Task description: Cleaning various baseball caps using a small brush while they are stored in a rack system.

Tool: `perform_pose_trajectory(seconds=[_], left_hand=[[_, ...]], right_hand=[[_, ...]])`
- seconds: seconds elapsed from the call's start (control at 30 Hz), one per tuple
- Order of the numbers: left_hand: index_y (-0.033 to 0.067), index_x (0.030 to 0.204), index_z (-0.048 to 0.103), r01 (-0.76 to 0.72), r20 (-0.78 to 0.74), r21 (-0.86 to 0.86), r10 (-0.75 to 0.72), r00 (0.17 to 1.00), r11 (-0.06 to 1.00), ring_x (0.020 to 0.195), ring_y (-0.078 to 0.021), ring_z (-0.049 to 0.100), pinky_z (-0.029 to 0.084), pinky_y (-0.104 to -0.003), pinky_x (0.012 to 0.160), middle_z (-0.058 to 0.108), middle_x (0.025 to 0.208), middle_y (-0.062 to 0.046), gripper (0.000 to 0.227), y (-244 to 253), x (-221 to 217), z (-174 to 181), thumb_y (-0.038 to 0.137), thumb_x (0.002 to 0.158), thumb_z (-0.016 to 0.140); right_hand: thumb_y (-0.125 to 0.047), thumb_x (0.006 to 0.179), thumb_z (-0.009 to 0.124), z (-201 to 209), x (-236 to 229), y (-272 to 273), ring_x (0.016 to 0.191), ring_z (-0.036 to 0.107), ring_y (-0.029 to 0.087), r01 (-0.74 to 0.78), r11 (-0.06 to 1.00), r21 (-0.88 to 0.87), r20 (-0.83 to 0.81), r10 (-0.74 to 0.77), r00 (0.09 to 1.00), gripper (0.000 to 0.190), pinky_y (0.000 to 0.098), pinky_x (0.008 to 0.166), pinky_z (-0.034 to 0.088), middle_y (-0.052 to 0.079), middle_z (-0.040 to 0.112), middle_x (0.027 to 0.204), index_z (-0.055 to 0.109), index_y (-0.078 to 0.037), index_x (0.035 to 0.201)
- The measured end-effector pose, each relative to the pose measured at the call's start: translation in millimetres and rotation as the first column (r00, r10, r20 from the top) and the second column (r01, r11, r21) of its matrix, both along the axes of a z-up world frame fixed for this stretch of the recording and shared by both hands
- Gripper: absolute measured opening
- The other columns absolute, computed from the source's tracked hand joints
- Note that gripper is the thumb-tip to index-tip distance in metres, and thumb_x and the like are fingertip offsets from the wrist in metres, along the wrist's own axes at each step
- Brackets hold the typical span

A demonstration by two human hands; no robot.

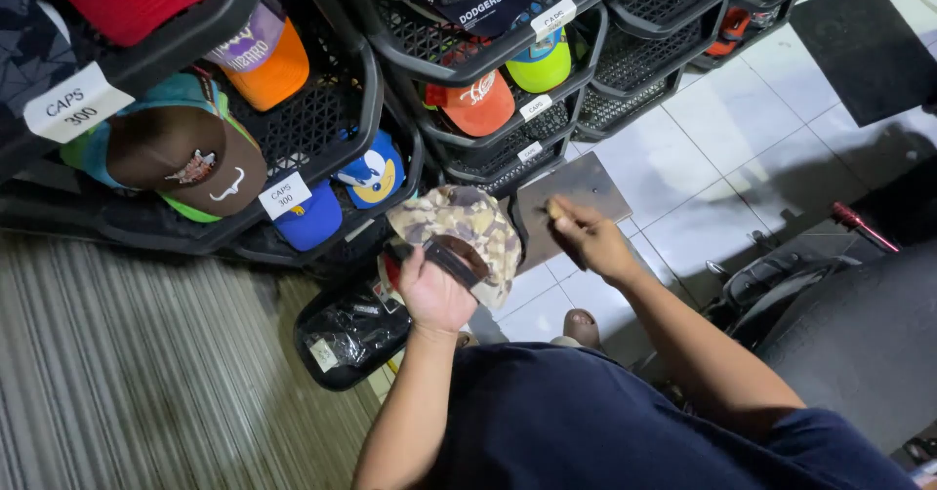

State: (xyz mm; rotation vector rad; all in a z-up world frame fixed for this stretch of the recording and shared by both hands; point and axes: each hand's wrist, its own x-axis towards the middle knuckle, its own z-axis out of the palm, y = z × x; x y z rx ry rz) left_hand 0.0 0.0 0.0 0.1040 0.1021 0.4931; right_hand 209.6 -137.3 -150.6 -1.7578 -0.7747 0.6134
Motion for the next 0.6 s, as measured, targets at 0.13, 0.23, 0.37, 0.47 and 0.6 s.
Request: perform_pose_trajectory(seconds=[0.13, 0.23, 0.37, 0.47, 0.6], left_hand=[[0.0096, 0.111, 0.065, 0.025, -0.100, -0.061, -0.031, 0.995, 0.998, 0.114, -0.0311, 0.063, 0.049, -0.048, 0.102, 0.069, 0.116, -0.011, 0.062, 1.6, 2.1, 2.3, 0.065, 0.084, 0.063], [0.0093, 0.130, 0.063, 0.031, -0.192, -0.052, -0.040, 0.981, 0.998, 0.131, -0.0379, 0.056, 0.042, -0.056, 0.114, 0.064, 0.138, -0.015, 0.086, 2.8, 2.4, -16.0, 0.078, 0.078, 0.061], [0.0107, 0.135, 0.062, 0.145, -0.377, 0.087, -0.102, 0.920, 0.986, 0.123, -0.0279, 0.063, 0.048, -0.049, 0.111, 0.068, 0.132, -0.009, 0.058, -2.1, 8.0, -37.0, 0.041, 0.087, 0.072], [0.0009, 0.134, 0.063, 0.194, -0.405, 0.087, -0.144, 0.903, 0.977, 0.128, -0.0386, 0.060, 0.042, -0.057, 0.114, 0.066, 0.134, -0.019, 0.043, -2.4, 7.8, -56.3, 0.018, 0.094, 0.061], [-0.0014, 0.127, 0.066, 0.198, -0.382, 0.166, -0.122, 0.916, 0.966, 0.118, -0.0390, 0.067, 0.048, -0.058, 0.109, 0.071, 0.121, -0.022, 0.034, -13.1, 11.5, -39.1, 0.010, 0.095, 0.059]], right_hand=[[-0.024, 0.100, 0.071, 12.4, 7.0, -3.7, 0.080, 0.062, 0.019, 0.183, 0.980, 0.078, -0.240, -0.160, 0.958, 0.043, 0.0350, 0.066, 0.057, 0.011, 0.068, 0.094, 0.065, -0.018, 0.142], [-0.026, 0.100, 0.072, 32.9, 8.8, -1.7, 0.089, 0.060, 0.017, 0.194, 0.975, 0.110, -0.198, -0.170, 0.965, 0.044, 0.0368, 0.077, 0.059, 0.009, 0.067, 0.098, 0.064, -0.019, 0.143], [-0.029, 0.101, 0.071, 67.8, 11.5, -0.9, 0.105, 0.057, 0.014, 0.109, 0.970, 0.217, -0.026, -0.106, 0.994, 0.045, 0.0381, 0.095, 0.052, 0.006, 0.067, 0.114, 0.062, -0.022, 0.144], [-0.028, 0.099, 0.073, 89.2, 7.5, -0.2, 0.109, 0.057, 0.019, 0.002, 0.951, 0.310, 0.188, -0.063, 0.980, 0.048, 0.0380, 0.099, 0.045, 0.006, 0.066, 0.122, 0.063, -0.019, 0.145], [-0.038, 0.090, 0.078, 153.2, -29.3, 10.8, 0.106, 0.058, 0.031, -0.199, 0.919, 0.341, 0.608, -0.055, 0.792, 0.050, 0.0445, 0.094, 0.047, 0.011, 0.066, 0.122, 0.069, -0.019, 0.136]])
